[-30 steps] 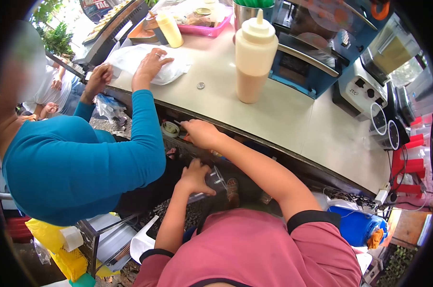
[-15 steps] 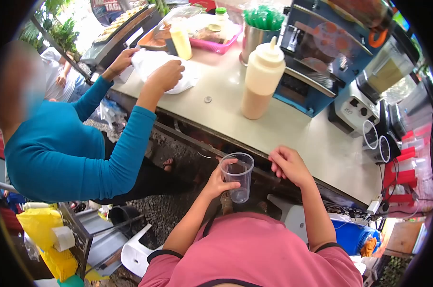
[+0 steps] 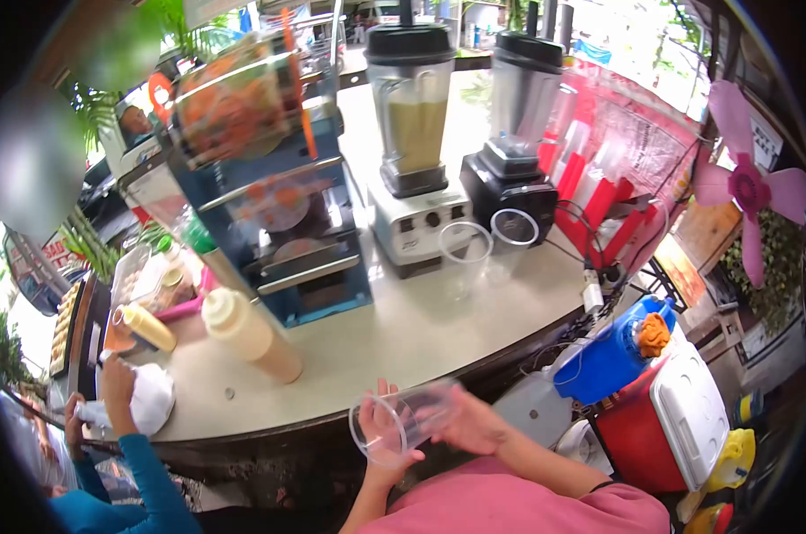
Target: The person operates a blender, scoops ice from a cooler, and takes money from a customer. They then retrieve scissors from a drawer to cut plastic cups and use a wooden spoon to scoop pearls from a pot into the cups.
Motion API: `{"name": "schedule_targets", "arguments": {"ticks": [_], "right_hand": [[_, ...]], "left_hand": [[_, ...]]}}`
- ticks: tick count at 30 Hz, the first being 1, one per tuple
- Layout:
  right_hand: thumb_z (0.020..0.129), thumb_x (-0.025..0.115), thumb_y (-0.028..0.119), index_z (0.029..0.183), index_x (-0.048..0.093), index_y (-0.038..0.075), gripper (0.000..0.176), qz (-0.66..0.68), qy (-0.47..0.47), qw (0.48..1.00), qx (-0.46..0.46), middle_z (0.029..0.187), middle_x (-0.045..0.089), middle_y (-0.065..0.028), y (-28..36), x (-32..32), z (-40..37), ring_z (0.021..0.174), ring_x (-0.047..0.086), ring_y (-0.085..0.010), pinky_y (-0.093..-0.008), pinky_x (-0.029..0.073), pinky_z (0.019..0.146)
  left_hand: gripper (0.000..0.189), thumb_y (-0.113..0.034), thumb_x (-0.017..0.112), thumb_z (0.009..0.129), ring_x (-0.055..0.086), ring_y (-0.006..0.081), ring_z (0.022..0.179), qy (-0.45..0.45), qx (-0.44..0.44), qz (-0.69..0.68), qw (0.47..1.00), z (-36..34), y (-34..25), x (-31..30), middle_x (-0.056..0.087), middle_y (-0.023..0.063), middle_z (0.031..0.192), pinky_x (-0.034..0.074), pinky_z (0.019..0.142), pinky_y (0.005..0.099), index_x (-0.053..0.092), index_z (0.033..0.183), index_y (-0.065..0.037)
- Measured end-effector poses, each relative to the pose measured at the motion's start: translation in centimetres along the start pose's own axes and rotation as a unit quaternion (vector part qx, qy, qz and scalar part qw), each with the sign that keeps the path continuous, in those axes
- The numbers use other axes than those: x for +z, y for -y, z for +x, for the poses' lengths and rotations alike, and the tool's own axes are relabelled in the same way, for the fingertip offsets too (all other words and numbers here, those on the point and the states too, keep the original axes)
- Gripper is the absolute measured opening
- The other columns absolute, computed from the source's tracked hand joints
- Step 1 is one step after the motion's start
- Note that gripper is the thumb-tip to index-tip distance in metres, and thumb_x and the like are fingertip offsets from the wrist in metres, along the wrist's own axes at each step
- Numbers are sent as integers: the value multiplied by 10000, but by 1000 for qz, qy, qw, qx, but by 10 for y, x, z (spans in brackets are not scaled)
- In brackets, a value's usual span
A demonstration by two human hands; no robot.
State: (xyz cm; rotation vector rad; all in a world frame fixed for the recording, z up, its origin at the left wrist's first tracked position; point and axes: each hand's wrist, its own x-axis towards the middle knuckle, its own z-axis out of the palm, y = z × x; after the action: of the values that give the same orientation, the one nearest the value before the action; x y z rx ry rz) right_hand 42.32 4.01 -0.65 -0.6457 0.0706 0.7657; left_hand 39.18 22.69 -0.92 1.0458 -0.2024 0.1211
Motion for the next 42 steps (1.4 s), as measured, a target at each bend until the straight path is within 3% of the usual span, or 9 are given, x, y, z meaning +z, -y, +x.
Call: {"name": "schedule_targets", "arguments": {"ticks": [4, 7, 10, 12, 18, 20, 22, 34, 42], "right_hand": [[959, 467, 468, 1381, 373, 113, 559, -37, -85, 920, -381, 1274, 546, -162, 168, -13, -61, 993, 613, -276, -389, 529, 810], [925, 613, 337, 1301, 414, 69, 503, -229, -291, 598, -711, 1230, 556, -136, 324, -4, -99, 989, 601, -193, -327, 489, 829], [849, 715, 262, 1231, 386, -7, 572, -500, -494, 143, -697, 1199, 499, -164, 464, 3, -104, 1043, 511, -260, -414, 436, 888], [795, 757, 323, 1221, 397, -14, 651, -544, -444, 78, -707, 1160, 494, -199, 567, -14, -73, 1103, 458, -326, -470, 399, 932], [777, 754, 395, 1184, 456, 64, 603, -604, -534, 126, -578, 1197, 499, -179, 710, 8, 27, 1076, 492, -398, -483, 470, 845], [810, 680, 330, 1066, 592, -30, 451, -656, -452, -31, -603, 1062, 579, -265, 847, -68, 61, 1035, 557, -427, -486, 425, 935], [829, 636, 276, 977, 634, -59, 366, -714, -427, 8, -556, 1018, 612, -271, 929, -117, 83, 1046, 550, -419, -498, 401, 940], [833, 680, 283, 1040, 616, -48, 396, -729, -399, 182, -526, 1024, 621, -204, 761, -74, 64, 910, 583, -317, -427, 476, 818], [832, 713, 285, 1075, 604, -45, 424, -634, -333, 211, -665, 1031, 628, -163, 548, 50, -36, 820, 605, -255, -383, 522, 738]], "left_hand": [[1266, -239, 894, 619, 249, 366, 1404, 80, 4, 139, 987, 45, 0, 17, 135, 169, 1560, 320, 1069, 509, -5, 1506, -157], [844, 6, 694, 787, 447, 330, 1280, -3, -23, 188, 982, 58, 17, 8, 256, 182, 1500, 445, 963, 403, 180, 1449, -92], [599, 64, 587, 845, 571, 267, 1132, -107, -30, 193, 975, 64, 37, -1, 399, 179, 1385, 503, 827, 293, 299, 1360, -42], [510, 70, 568, 858, 615, 216, 1010, -177, -9, 199, 964, 66, 45, 0, 451, 176, 1315, 508, 773, 259, 352, 1312, -21], [349, 43, 533, 887, 631, 168, 841, -389, 59, 249, 885, 47, 49, -11, 558, 154, 1181, 508, 680, 235, 430, 1218, 1], [315, 40, 515, 899, 615, 154, 854, -430, 68, 276, 857, 33, 42, -32, 560, 119, 1142, 505, 699, 235, 434, 1200, -5], [286, 34, 505, 912, 594, 135, 875, -492, 104, 264, 823, 19, 38, -50, 554, 75, 1110, 495, 729, 244, 445, 1185, -25], [294, -155, 676, 821, 636, 299, 849, -520, 19, 700, 489, 37, -46, -237, 633, 145, 993, 513, 785, 370, 631, 1083, -31], [414, -371, 718, 763, 591, 300, 1076, -567, -266, 607, 489, 84, -74, -259, 638, 133, 1098, 467, 951, 400, 661, 1103, -142]]}}
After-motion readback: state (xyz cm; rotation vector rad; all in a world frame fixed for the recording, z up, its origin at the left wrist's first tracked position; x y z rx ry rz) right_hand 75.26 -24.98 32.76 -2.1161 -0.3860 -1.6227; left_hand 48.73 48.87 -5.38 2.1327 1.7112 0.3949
